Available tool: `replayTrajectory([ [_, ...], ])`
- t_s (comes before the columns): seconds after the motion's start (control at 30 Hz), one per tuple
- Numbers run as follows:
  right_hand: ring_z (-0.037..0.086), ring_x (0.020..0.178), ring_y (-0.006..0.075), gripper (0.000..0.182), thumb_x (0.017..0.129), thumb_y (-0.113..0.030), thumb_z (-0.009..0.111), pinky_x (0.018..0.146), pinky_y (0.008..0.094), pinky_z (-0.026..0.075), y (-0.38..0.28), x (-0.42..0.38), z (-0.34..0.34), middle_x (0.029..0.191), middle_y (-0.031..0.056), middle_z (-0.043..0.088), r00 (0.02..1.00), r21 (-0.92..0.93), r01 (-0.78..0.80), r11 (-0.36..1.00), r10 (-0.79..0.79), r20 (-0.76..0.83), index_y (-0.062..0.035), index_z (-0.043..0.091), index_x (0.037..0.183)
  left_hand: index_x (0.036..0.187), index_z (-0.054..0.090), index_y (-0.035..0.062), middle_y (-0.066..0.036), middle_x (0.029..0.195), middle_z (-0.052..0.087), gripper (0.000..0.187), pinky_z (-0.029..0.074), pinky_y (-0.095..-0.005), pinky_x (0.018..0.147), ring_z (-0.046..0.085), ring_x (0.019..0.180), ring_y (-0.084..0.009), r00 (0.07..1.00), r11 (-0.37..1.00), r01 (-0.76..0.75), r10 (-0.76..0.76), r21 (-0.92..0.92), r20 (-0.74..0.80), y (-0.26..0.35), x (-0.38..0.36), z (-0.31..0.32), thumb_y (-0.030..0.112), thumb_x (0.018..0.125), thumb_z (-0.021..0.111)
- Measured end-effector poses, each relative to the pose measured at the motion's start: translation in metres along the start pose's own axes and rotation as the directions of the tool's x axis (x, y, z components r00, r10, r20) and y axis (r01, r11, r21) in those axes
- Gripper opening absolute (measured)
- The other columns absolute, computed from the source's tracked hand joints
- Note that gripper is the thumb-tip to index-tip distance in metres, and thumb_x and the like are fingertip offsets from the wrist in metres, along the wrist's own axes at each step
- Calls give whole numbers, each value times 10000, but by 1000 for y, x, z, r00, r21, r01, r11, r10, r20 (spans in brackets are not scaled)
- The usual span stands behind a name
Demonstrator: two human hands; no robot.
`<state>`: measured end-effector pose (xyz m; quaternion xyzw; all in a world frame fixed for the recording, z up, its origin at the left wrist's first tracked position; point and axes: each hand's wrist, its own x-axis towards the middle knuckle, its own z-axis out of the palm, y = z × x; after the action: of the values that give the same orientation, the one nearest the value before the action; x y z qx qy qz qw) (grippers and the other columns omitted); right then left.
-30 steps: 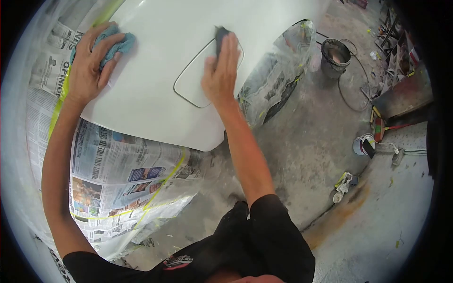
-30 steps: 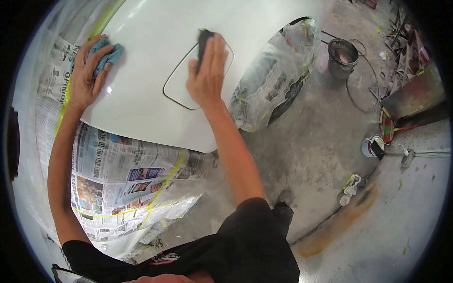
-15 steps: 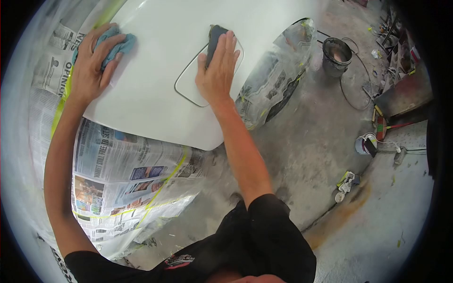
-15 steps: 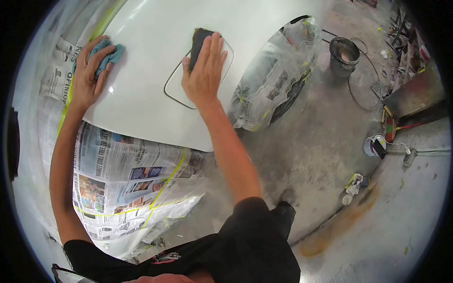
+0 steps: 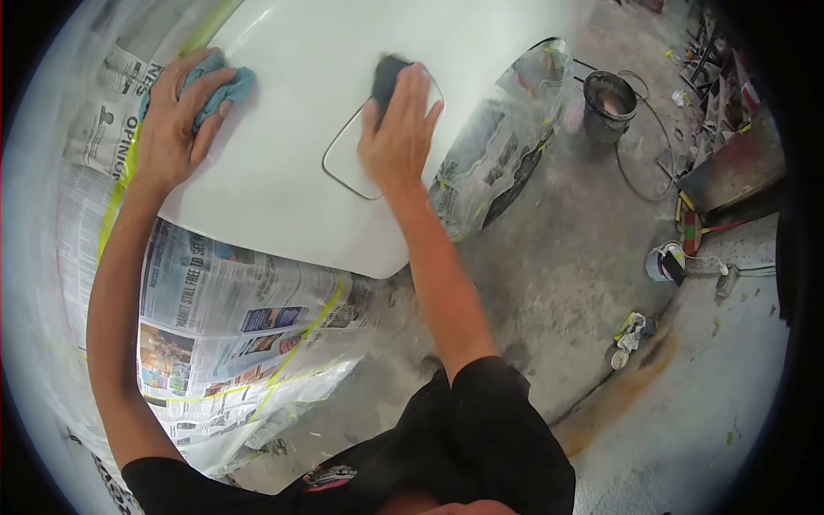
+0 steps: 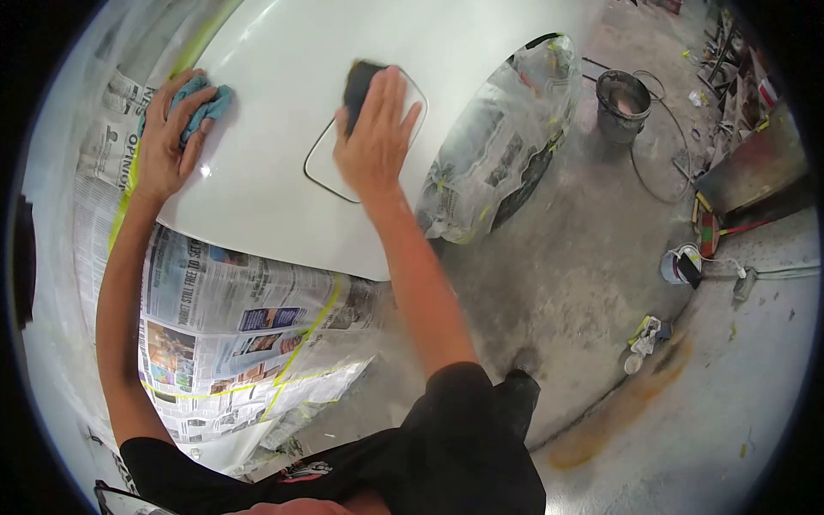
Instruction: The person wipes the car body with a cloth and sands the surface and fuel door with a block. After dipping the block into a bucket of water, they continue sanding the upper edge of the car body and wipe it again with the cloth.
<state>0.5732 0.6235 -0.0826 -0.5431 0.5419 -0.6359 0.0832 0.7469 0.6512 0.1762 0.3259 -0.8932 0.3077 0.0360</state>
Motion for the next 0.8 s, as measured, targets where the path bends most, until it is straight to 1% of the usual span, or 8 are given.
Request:
replayTrajectory([
  [0.13, 269, 1481, 495, 693, 1009, -281, 553, 1159, 683, 203, -14, -17, 9, 1601, 316, 267, 999, 104, 1, 995, 4, -48, 96, 282, 1524, 1279, 647, 96, -169, 1420, 555, 368, 383, -473, 1127, 497, 1338, -387, 1000, 1000, 21, -21, -9, 23, 0, -2, -2, 109, 911, 648],
  [0.17, 275, 1474, 502, 663, 1019, -265, 533, 1154, 690, 206, -11, -23, 4, 1599, 322, 267, 1000, 123, -9, 992, 9, 7, 100, 291, 1516, 1277, 648, 96, -168, 1421, 555, 367, 384, -472, 1126, 497, 1339, -386, 1000, 1000, 10, -10, -1, 11, -2, 1, -2, 108, 910, 649],
  [0.27, 258, 1483, 507, 660, 1024, -268, 521, 1159, 694, 192, 6, 2, -3, 1608, 321, 254, 999, 28, 23, 999, -22, -28, 102, 287, 1519, 1266, 655, 104, -159, 1413, 560, 364, 397, -464, 1111, 508, 1321, -382, 1000, 1000, -6, 6, 3, 9, -1, -3, -1, 111, 901, 665],
  [0.4, 259, 1488, 493, 639, 1036, -265, 504, 1160, 695, 189, 21, -15, -7, 1610, 298, 270, 999, 72, -5, 997, 3, 35, 66, 284, 1537, 1248, 665, 122, -144, 1392, 573, 362, 420, -450, 1085, 532, 1283, -371, 1000, 1000, 0, 0, 0, -19, 1, 0, -1, 122, 887, 696],
  [0.5, 249, 1495, 493, 631, 1037, -262, 502, 1164, 695, 181, 21, -9, 2, 1621, 270, 277, 996, 219, 51, 974, -35, -77, 40, 286, 1547, 1247, 666, 126, -142, 1391, 573, 361, 421, -453, 1085, 533, 1280, -370, 999, 1000, -4, 4, 10, -38, 1, 0, -1, 123, 888, 695],
  [0.6, 236, 1503, 491, 632, 1039, -271, 494, 1167, 696, 175, 19, -5, 2, 1628, 266, 269, 998, 286, 65, 956, -55, -43, 42, 284, 1546, 1248, 666, 127, -142, 1393, 573, 360, 421, -455, 1086, 534, 1278, -372, 1000, 1000, -10, 10, 20, -18, 0, -3, 1, 125, 890, 695],
  [0.73, 258, 1502, 475, 625, 1044, -261, 481, 1195, 659, 155, 32, -14, -7, 1623, 266, 284, 998, 135, 69, 988, -69, -4, 40, 277, 1552, 1248, 668, 128, -145, 1395, 573, 357, 421, -455, 1085, 534, 1276, -377, 1000, 1000, 0, 0, -12, -19, 0, 0, -1, 128, 892, 694],
  [0.8, 297, 1490, 461, 596, 1050, -231, 469, 1204, 637, 160, 21, -4, -2, 1615, 265, 304, 997, 213, 64, 975, -54, -52, 36, 290, 1552, 1251, 669, 130, -148, 1393, 574, 356, 426, -455, 1082, 534, 1275, -378, 999, 1000, -23, 23, 6, -25, 1, 0, 0, 128, 895, 692],
])
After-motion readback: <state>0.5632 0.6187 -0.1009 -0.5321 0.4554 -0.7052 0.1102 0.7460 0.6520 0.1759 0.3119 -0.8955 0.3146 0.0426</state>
